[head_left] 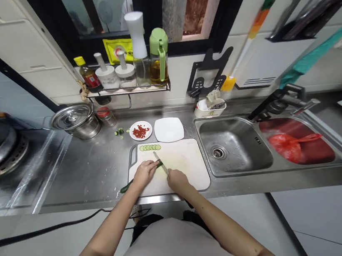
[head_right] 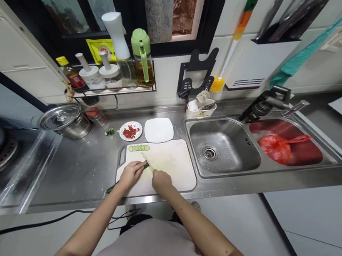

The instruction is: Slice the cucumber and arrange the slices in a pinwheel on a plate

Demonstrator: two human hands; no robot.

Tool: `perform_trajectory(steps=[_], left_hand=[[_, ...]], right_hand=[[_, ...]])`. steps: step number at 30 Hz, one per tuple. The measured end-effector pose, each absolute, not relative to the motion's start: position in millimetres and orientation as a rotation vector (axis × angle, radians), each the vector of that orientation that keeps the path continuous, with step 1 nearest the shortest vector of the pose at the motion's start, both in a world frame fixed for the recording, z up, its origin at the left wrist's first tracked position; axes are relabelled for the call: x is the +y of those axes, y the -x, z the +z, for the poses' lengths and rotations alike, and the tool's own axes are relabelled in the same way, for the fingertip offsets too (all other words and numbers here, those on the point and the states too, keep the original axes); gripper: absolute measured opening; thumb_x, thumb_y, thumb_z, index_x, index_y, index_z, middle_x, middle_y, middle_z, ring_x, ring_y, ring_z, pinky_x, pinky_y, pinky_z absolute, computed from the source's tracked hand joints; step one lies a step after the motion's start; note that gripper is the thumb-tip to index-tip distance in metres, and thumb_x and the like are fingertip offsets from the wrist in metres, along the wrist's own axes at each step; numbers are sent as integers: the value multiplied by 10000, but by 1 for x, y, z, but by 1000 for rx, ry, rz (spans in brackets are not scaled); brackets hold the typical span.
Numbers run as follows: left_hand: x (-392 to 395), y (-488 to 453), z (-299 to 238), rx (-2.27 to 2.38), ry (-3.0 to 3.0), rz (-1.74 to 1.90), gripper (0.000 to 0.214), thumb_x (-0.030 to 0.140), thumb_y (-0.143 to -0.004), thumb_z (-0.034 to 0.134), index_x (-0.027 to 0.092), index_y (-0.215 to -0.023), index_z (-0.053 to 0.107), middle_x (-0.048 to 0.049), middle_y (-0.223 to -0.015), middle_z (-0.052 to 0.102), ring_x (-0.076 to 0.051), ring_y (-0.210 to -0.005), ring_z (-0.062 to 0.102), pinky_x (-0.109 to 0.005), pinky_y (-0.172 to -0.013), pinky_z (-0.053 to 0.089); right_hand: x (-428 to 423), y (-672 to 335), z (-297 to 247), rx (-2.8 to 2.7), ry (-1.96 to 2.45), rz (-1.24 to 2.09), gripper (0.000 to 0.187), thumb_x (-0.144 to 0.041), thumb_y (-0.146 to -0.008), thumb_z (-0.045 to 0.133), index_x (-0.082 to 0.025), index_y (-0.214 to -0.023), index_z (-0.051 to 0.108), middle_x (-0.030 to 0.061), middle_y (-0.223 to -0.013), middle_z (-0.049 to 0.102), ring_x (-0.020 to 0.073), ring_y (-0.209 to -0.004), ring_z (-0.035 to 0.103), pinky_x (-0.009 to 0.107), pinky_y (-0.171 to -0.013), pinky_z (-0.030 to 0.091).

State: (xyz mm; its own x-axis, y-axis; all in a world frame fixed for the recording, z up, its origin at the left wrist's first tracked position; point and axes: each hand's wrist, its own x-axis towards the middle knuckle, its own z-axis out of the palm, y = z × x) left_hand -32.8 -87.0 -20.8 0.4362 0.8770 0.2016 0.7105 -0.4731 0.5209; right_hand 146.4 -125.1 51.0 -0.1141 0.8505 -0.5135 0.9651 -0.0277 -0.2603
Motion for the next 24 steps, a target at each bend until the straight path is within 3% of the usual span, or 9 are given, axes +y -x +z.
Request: perform_trajectory(steps=[24], left_hand=[[-87, 34, -26, 1344, -2342, 664, 301, 257, -936, 503, 267, -1176, 685, -49, -1039, 693, -166, -946, 609, -287, -837, 493]], right_hand=[[-122, -140, 41, 2034, -1923, -813, 311, -99, -915, 345, -124, -1112, 584, 154, -1035, 681, 236, -993, 659, 301, -781, 474]])
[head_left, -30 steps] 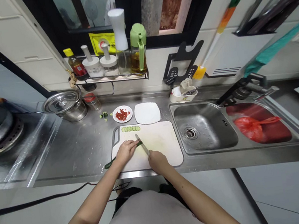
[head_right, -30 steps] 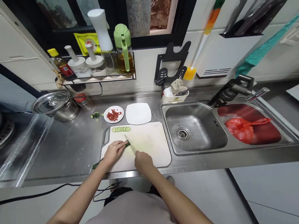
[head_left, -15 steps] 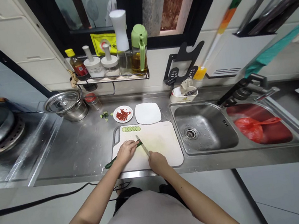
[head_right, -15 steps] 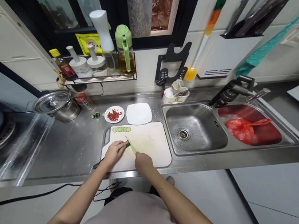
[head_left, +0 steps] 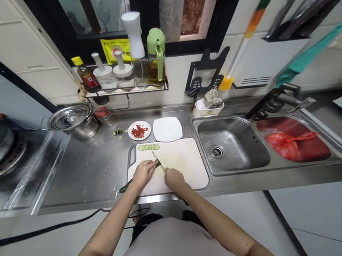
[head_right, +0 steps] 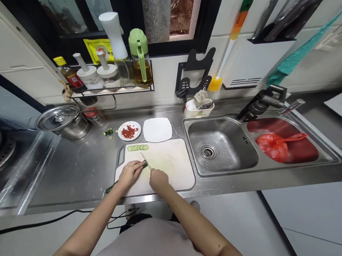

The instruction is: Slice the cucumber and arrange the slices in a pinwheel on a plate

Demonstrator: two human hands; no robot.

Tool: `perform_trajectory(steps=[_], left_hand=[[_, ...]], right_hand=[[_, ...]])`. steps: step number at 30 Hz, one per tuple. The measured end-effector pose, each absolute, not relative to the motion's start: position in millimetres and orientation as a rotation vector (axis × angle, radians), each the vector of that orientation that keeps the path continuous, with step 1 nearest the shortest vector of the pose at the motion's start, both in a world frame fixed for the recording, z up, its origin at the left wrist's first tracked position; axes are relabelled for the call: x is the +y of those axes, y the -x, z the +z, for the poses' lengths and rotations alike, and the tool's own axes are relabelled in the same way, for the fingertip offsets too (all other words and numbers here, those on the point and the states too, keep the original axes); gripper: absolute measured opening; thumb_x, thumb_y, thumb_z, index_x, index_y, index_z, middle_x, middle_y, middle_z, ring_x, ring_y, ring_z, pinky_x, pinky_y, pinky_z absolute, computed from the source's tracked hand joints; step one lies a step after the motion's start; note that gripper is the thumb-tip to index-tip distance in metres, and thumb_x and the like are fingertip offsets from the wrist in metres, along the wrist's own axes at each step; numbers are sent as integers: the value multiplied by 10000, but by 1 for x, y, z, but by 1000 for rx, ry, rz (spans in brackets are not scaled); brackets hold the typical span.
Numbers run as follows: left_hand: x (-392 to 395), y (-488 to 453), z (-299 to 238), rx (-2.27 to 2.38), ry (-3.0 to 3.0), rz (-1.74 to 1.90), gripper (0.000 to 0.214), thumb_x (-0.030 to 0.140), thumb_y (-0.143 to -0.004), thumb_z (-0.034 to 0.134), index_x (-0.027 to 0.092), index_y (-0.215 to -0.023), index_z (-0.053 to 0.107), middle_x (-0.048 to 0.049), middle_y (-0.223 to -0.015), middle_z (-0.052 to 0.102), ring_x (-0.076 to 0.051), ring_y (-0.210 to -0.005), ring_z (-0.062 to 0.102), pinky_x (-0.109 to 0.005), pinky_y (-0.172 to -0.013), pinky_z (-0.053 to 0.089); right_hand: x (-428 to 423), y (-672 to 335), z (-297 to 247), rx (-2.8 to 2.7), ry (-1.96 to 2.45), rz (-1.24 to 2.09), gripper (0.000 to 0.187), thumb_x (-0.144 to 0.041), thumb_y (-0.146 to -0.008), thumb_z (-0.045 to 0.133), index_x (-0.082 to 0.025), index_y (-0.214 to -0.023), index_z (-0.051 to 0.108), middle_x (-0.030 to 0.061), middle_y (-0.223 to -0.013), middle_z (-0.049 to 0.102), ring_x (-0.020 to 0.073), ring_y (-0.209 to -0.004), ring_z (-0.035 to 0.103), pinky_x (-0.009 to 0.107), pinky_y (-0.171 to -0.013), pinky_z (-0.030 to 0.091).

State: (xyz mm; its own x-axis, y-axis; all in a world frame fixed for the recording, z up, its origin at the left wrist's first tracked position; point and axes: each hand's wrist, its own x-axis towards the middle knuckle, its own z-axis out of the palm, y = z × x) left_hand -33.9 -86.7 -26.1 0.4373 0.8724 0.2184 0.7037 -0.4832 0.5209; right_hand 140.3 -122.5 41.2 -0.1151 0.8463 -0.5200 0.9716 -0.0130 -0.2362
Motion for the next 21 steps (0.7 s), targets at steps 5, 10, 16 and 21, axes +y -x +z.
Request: perform_trajectory(steps=[5, 10, 16, 21], left_hand=[[-86, 34, -26, 1346, -2355, 657, 302, 263, -940, 498, 266, -1176, 686, -47, -1036, 696, -167, -956, 609, -292, -851, 492], [-87, 34, -26, 1354, -2349, 662, 304, 269, -940, 498, 266, -1180, 685, -52, -1037, 694, -165, -963, 609, -294, -859, 495], [-88, 33, -25, 1357, -2342, 661, 304, 272, -944, 488, 263, -1171, 689, -51, -1032, 695, -166, -957, 608, -301, -864, 496], [-88, 33, -25, 1355, -2332, 670, 300, 272, -940, 497, 267, -1171, 689, -55, -1034, 691, -168, -958, 607, -305, -865, 493]], right_hand=[[-128, -144, 38, 2039, -1919, -800, 305, -110, -917, 351, -126, -1117, 581, 160, -1032, 683, 229, -998, 657, 299, -793, 468], [-134, -148, 34, 2032, -1928, -792, 298, -118, -920, 354, -124, -1103, 589, 162, -1018, 684, 229, -992, 658, 298, -792, 463], [-122, -141, 37, 2044, -1939, -825, 306, -99, -907, 357, -125, -1101, 592, 158, -1028, 683, 227, -990, 656, 296, -777, 464], [-119, -139, 39, 2041, -1950, -822, 322, -119, -924, 342, -121, -1141, 579, 159, -1046, 681, 220, -1007, 649, 288, -789, 456]])
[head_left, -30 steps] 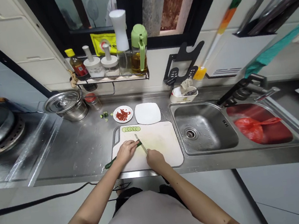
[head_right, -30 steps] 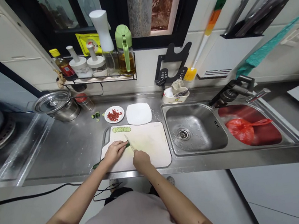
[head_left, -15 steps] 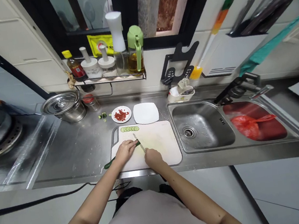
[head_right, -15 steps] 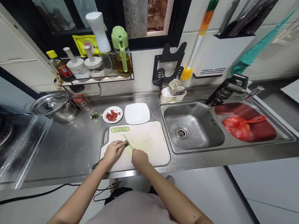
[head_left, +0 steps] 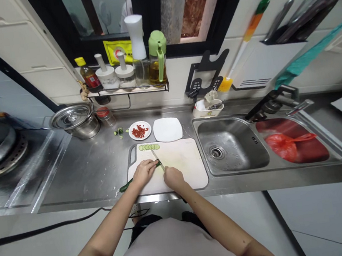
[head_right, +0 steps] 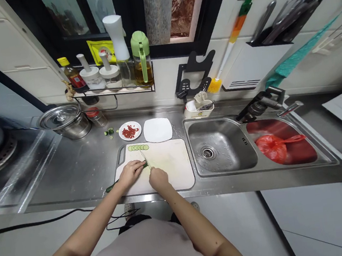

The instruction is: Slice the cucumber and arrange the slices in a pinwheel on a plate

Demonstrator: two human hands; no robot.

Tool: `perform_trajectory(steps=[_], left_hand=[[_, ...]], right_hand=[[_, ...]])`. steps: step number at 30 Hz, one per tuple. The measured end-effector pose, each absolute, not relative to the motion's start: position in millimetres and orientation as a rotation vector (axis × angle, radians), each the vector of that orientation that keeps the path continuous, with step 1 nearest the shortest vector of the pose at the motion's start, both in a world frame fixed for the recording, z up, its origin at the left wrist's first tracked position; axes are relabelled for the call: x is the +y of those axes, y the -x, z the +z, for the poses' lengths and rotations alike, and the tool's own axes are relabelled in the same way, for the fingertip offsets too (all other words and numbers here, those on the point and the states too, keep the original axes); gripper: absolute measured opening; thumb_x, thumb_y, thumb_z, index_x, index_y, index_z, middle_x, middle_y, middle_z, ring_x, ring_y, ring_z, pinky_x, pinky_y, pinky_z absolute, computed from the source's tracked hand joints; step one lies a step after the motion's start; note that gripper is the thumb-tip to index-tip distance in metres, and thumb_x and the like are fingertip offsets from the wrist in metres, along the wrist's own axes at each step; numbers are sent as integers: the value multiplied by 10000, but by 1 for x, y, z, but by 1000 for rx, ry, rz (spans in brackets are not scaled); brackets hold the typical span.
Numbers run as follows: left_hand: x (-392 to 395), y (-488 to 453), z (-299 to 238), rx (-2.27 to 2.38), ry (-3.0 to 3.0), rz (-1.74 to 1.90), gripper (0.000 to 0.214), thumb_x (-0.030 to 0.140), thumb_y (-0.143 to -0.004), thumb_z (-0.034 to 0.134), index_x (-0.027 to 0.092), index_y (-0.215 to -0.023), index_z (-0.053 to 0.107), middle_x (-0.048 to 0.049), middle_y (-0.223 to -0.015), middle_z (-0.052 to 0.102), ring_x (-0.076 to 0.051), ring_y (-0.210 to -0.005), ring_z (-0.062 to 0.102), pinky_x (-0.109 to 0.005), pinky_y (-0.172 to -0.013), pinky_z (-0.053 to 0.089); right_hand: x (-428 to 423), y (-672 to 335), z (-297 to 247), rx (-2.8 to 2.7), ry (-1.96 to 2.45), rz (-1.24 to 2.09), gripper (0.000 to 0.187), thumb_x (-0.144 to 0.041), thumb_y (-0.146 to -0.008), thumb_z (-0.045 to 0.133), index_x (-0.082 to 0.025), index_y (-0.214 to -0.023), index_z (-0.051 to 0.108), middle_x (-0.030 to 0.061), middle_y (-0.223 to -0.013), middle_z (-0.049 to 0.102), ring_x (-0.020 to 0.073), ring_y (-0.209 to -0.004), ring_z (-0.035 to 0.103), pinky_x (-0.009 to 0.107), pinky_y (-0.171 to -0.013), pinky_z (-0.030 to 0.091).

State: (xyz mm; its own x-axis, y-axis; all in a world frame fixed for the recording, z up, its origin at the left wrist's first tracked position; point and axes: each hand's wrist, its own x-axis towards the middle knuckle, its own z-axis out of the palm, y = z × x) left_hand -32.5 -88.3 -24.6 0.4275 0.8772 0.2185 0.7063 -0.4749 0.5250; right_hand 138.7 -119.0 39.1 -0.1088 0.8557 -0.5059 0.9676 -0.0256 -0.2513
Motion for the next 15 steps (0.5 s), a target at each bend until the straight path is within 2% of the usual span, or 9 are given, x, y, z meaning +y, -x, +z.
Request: perform_trajectory(steps=[15], left_hand=[[-86, 32, -30, 1359, -2320, 668, 300, 267, -932, 508, 269, -1173, 688, -53, -1033, 689, -170, -944, 598, -300, -841, 487]], right_hand=[[-122, -143, 40, 2029, -1956, -816, 313, -144, -921, 358, -118, -1128, 592, 168, -1030, 684, 240, -1002, 650, 307, -779, 449]])
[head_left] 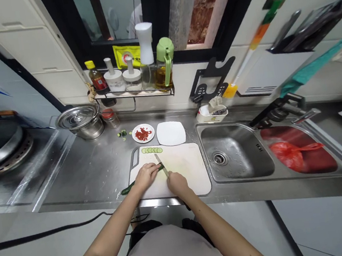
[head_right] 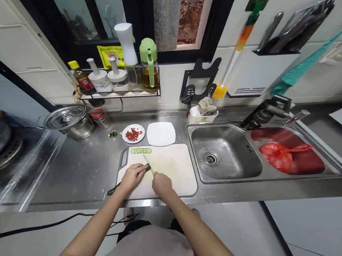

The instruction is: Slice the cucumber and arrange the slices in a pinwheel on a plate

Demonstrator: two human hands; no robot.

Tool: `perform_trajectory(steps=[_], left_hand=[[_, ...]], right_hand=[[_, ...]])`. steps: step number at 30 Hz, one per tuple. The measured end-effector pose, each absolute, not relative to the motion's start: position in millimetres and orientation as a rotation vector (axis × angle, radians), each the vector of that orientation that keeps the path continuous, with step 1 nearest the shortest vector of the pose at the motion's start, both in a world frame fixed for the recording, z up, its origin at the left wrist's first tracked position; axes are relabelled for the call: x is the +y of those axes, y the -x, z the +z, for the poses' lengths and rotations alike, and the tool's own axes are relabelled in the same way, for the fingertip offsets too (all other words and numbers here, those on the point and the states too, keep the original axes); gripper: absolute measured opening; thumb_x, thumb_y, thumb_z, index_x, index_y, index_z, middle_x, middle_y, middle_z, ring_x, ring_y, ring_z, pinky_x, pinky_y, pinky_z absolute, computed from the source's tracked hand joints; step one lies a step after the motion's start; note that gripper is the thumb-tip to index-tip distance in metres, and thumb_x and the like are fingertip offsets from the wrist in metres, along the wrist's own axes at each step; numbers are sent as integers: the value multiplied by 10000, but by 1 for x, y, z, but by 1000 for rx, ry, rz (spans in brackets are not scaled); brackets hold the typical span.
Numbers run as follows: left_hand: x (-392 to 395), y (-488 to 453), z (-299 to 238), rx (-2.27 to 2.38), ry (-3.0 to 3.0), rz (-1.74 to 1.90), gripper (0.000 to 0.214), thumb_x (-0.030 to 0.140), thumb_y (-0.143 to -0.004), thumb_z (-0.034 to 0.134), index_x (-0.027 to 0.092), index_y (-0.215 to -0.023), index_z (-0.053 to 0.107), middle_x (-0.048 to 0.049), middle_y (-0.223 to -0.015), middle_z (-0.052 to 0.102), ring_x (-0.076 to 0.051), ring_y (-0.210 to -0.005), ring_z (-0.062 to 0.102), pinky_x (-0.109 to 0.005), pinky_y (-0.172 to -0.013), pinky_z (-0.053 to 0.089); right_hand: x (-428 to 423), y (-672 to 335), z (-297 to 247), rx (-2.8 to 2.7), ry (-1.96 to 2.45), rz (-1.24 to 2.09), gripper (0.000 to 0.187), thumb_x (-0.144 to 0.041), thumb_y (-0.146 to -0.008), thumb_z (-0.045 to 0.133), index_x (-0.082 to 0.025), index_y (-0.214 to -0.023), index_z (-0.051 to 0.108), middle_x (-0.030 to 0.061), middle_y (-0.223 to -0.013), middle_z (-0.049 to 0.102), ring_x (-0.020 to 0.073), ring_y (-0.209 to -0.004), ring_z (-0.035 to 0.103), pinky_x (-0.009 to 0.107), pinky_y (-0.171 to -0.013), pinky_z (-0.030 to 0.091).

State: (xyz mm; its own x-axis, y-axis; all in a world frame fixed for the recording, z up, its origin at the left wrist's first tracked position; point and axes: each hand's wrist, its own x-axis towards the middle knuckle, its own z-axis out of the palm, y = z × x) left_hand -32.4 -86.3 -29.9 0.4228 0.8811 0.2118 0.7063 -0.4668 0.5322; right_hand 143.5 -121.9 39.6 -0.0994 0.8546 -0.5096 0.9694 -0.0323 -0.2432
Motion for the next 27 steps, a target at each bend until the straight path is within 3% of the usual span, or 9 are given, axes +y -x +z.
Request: perform_trajectory(steps=[27], left_hand=[[-87, 31, -27, 1383, -2336, 650, 307, 266, -931, 504, 275, -1179, 685, -54, -1031, 686, -174, -948, 597, -307, -852, 484]], right_hand=[[-108, -140, 40, 2068, -1979, -819, 313, -181, -925, 374, -131, -1134, 603, 158, -1058, 687, 232, -1032, 641, 300, -797, 447]])
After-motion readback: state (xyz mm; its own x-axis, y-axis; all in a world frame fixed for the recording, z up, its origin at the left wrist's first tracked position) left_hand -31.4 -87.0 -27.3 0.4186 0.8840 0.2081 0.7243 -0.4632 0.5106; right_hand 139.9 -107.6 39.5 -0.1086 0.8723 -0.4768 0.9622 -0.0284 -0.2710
